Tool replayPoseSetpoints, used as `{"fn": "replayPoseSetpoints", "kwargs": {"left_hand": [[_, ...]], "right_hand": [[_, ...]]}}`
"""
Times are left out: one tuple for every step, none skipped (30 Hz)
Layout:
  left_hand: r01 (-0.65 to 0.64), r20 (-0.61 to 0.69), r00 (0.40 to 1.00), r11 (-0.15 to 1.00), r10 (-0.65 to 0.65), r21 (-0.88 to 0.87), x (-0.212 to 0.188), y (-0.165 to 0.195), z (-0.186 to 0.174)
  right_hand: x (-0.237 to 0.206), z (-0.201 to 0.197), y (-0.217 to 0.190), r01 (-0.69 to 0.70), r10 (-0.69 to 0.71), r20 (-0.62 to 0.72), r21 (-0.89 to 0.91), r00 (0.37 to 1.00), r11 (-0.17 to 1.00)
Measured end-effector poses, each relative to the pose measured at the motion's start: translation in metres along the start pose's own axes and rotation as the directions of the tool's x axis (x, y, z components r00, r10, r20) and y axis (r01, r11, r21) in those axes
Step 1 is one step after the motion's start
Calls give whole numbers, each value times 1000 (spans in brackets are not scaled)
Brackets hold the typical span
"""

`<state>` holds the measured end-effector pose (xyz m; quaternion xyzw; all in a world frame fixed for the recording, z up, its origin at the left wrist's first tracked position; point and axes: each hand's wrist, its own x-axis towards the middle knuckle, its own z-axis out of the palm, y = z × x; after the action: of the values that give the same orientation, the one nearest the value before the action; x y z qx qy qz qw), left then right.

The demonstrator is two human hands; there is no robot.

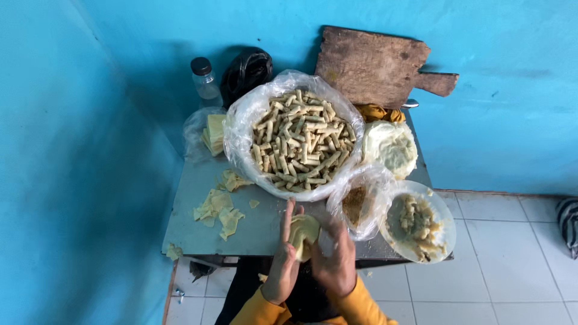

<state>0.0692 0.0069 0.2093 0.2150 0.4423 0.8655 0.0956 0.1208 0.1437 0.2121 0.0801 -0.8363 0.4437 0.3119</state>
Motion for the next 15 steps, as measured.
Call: {"fn": "replayPoseSetpoints", "kwargs": {"left_hand": [[11,-1,1000,1000,-11,-23,2,-3,-3],[25,1,1000,999,-25,-44,4,-5,-4],[-13,-7,1000,994,12,-107,5,-7,-6],[-53,-20,999,985,51,-166,7,-9,-6],[-101,-30,995,970,97,-221,9,-11,-7],[-78,-52,996,959,67,-273,7,-15,-5],[-49,-76,997,942,25,-331,1,-20,3],[-23,-98,995,920,-16,-392,-5,-24,8],[-50,-59,998,876,24,-480,-3,-27,7],[-77,-29,997,823,74,-563,-3,-29,6],[-100,-4,992,762,126,-640,-3,-31,5],[-101,-63,995,772,79,-628,-3,-31,3],[-98,-122,992,784,28,-613,-4,-30,2],[-96,-183,983,795,-18,-598,-5,-28,-1],[-50,-172,983,823,-59,-567,-8,-27,1]], "right_hand": [[-1,1,1,24,-27,-39,-62,999,998],[-3,2,2,79,-80,31,31,996,996],[-9,3,1,117,-129,95,127,987,985],[-15,4,0,146,-184,155,228,971,963],[-16,7,3,152,-165,70,162,984,975],[-14,10,7,147,-146,-19,96,989,984],[-16,13,9,125,-121,-103,29,987,992],[-19,15,9,-10,27,-137,123,990,992],[-20,18,10,-131,168,-159,220,973,967],[-21,21,11,-242,304,-162,317,939,917],[-22,22,11,-55,87,-159,195,984,979],[-23,23,11,135,-124,-132,77,983,988],[-24,24,10,320,-321,-84,-33,943,947],[-23,25,11,259,-268,-112,-92,957,961],[-24,26,10,195,-217,-143,-152,966,969]]}}
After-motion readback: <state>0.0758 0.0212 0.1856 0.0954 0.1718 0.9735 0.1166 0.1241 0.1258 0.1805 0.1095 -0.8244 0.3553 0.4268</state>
